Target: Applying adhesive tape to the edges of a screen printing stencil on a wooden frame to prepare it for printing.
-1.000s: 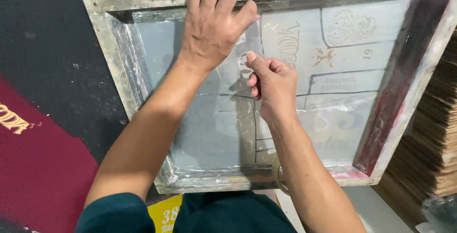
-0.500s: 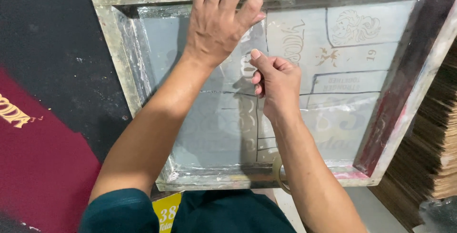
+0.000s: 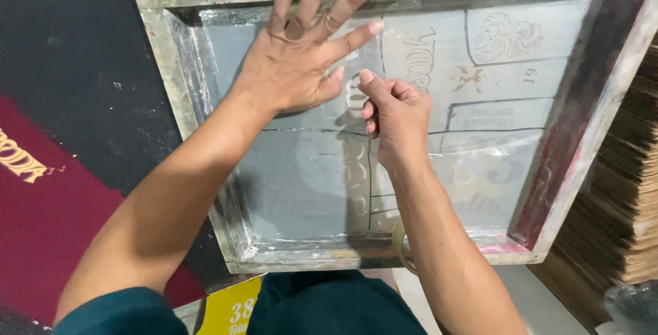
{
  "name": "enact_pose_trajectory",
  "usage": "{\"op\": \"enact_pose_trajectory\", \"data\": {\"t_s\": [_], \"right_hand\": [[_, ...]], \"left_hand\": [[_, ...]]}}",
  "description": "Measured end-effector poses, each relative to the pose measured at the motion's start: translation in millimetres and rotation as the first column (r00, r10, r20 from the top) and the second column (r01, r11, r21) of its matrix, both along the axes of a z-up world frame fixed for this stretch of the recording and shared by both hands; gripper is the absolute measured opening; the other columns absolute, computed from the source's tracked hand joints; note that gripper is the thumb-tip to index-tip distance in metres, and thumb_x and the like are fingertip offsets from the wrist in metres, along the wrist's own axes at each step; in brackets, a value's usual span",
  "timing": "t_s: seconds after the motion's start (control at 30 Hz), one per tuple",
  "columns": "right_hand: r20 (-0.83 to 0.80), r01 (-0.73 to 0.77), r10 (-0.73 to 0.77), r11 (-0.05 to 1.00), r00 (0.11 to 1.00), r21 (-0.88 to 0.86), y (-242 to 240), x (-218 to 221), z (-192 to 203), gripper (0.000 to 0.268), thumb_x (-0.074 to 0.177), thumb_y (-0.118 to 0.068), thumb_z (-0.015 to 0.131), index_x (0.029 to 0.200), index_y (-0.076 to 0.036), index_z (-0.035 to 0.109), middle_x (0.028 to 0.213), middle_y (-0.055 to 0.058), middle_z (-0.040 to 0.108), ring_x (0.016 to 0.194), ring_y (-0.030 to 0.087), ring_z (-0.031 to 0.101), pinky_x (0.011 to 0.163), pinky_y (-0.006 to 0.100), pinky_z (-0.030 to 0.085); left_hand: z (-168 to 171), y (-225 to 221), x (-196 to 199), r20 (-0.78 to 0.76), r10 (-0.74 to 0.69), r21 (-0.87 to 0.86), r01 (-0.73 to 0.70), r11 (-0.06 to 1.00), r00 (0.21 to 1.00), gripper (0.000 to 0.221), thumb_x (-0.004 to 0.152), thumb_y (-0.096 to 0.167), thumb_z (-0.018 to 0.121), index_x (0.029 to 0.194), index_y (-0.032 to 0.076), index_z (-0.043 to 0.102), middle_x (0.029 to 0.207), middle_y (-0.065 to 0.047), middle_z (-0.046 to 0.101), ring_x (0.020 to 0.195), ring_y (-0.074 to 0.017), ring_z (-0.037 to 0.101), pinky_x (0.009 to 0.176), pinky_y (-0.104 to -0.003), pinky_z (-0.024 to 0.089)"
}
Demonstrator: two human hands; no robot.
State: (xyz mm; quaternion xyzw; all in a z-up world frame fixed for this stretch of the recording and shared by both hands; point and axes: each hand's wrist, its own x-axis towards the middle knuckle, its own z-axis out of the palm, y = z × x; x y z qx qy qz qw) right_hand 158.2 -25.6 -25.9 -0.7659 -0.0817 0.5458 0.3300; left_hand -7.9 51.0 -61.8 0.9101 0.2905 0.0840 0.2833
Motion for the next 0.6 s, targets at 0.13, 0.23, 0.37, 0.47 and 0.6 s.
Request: {"op": "enact_pose_trajectory", "data": {"t_s": [0.13, 0.23, 0.37, 0.47, 0.6], "right_hand": [[0.026, 0.011, -0.011, 1.000, 1.000, 0.005, -1, -2, -5, 0.029, 0.085, -0.027, 0.079, 0.070, -0.010, 0.060, 0.051, 0.004, 0.055, 0.036, 0.009, 0.037, 0.037, 0.021, 0.026], [0.054, -0.007, 0.004, 0.999, 0.999, 0.051, -3, -2, -7, 0.027, 0.084, -0.023, 0.076, 0.068, -0.007, 0.062, 0.047, 0.005, 0.050, 0.036, 0.010, 0.033, 0.036, 0.022, 0.027], [-0.091, 0.046, -0.030, 0.983, 0.995, 0.179, -21, 20, -20, 0.030, 0.087, -0.020, 0.073, 0.066, -0.009, 0.054, 0.059, 0.006, 0.055, 0.040, 0.009, 0.041, 0.035, 0.021, 0.026], [-0.054, -0.035, 0.055, 0.946, 0.997, 0.321, -49, 55, -2, 0.022, 0.094, -0.019, 0.073, 0.081, -0.006, 0.061, 0.064, 0.007, 0.054, 0.045, 0.011, 0.050, 0.039, 0.022, 0.036], [0.350, -0.593, 0.502, 0.768, 0.791, 0.239, -103, 108, 67, 0.018, 0.094, -0.007, 0.070, 0.106, 0.005, 0.072, 0.067, 0.019, 0.065, 0.053, 0.021, 0.059, 0.055, 0.034, 0.054]], "left_hand": [[-8, -15, 2, -0.014, -0.076, -0.056, 0.075, 0.996, 0.997, 0.084, 0.095, 0.026, 0.052, 0.173, 0.006, 0.027, 0.171, -0.011, 0.002, 0.154, -0.0466, -0.003, 0.122, -0.065, -0.008], [-35, -30, 3, -0.241, 0.103, 0.682, 0.092, 0.726, 0.965, 0.101, 0.101, 0.093, 0.031, 0.175, 0.024, 0.026, 0.176, -0.013, 0.001, 0.159, -0.0400, -0.009, 0.132, -0.057, -0.015], [-40, -45, 11, -0.306, 0.026, 0.622, 0.179, 0.763, 0.952, 0.100, 0.098, 0.086, 0.035, 0.169, 0.016, 0.026, 0.174, -0.011, 0.009, 0.159, -0.0348, 0.001, 0.131, -0.054, -0.002], [-51, -54, 17, -0.118, -0.050, 0.490, 0.102, 0.866, 0.992, 0.085, 0.102, 0.061, 0.051, 0.163, 0.006, 0.031, 0.171, -0.015, 0.018, 0.157, -0.0340, 0.014, 0.130, -0.051, 0.010], [-63, -70, 21, 0.131, -0.075, 0.381, 0.019, 0.924, 0.989, 0.067, 0.103, 0.034, 0.062, 0.156, 0.000, 0.037, 0.166, -0.020, 0.026, 0.153, -0.0362, 0.028, 0.129, -0.051, 0.021]]}}
